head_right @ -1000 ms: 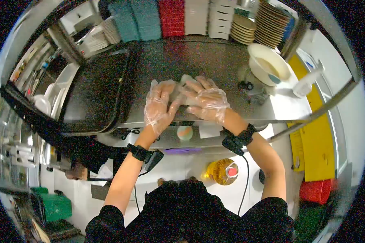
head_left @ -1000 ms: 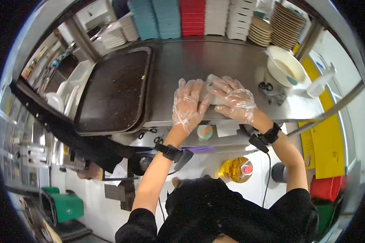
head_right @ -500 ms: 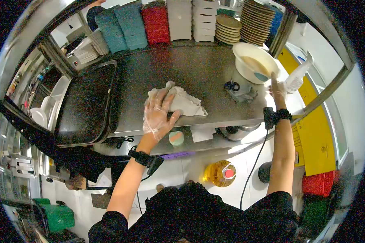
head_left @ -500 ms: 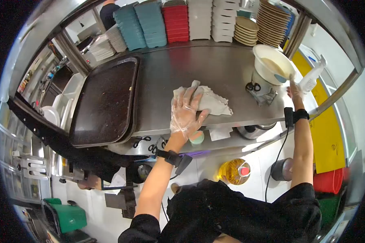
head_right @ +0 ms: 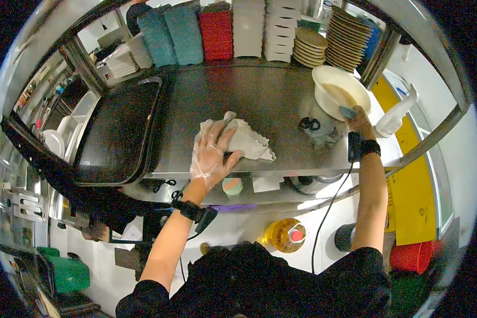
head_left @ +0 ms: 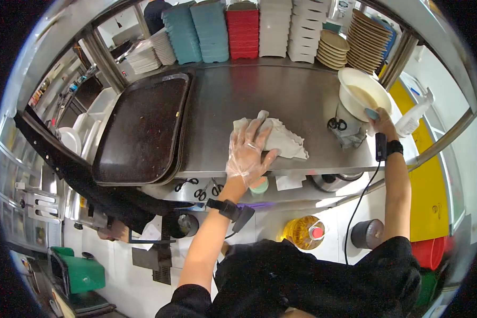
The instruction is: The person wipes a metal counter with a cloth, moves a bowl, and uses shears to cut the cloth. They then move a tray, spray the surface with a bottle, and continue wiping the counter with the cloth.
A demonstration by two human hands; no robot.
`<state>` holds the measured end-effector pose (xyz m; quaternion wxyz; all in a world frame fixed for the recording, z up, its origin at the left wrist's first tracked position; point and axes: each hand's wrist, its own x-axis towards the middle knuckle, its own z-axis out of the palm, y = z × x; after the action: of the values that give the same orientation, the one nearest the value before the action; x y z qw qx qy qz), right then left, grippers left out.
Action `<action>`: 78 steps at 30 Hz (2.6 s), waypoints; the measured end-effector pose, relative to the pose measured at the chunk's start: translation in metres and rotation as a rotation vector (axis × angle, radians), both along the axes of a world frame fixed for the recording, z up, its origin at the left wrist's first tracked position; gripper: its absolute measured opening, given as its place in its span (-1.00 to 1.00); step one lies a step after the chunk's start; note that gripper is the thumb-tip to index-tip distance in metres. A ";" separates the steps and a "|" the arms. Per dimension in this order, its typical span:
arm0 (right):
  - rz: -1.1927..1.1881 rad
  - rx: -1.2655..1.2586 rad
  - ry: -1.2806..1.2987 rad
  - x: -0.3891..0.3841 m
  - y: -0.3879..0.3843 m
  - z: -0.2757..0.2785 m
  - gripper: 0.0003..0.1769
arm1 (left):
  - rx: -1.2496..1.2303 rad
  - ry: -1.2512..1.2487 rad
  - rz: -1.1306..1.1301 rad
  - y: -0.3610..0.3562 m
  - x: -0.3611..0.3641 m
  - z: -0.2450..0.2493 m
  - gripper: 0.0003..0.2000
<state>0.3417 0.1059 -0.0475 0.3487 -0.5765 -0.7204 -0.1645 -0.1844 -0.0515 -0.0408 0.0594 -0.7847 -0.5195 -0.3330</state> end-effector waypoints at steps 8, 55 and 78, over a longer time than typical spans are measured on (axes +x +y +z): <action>0.250 0.130 -0.056 -0.079 -0.007 0.074 -0.63 | -0.086 0.011 -0.012 0.001 0.000 0.002 -0.39; -0.145 -0.305 -0.128 -0.160 -0.092 0.041 -0.62 | -0.105 0.087 0.065 0.017 0.005 0.020 -0.46; -0.244 -0.515 -0.137 -0.205 -0.059 0.045 -0.64 | -0.150 0.192 0.262 0.004 -0.021 0.004 -0.36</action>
<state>0.1371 0.0473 -0.0026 0.1189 -0.7159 -0.6858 -0.0553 -0.2058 -0.0478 -0.0365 0.0930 -0.7407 -0.6326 -0.2062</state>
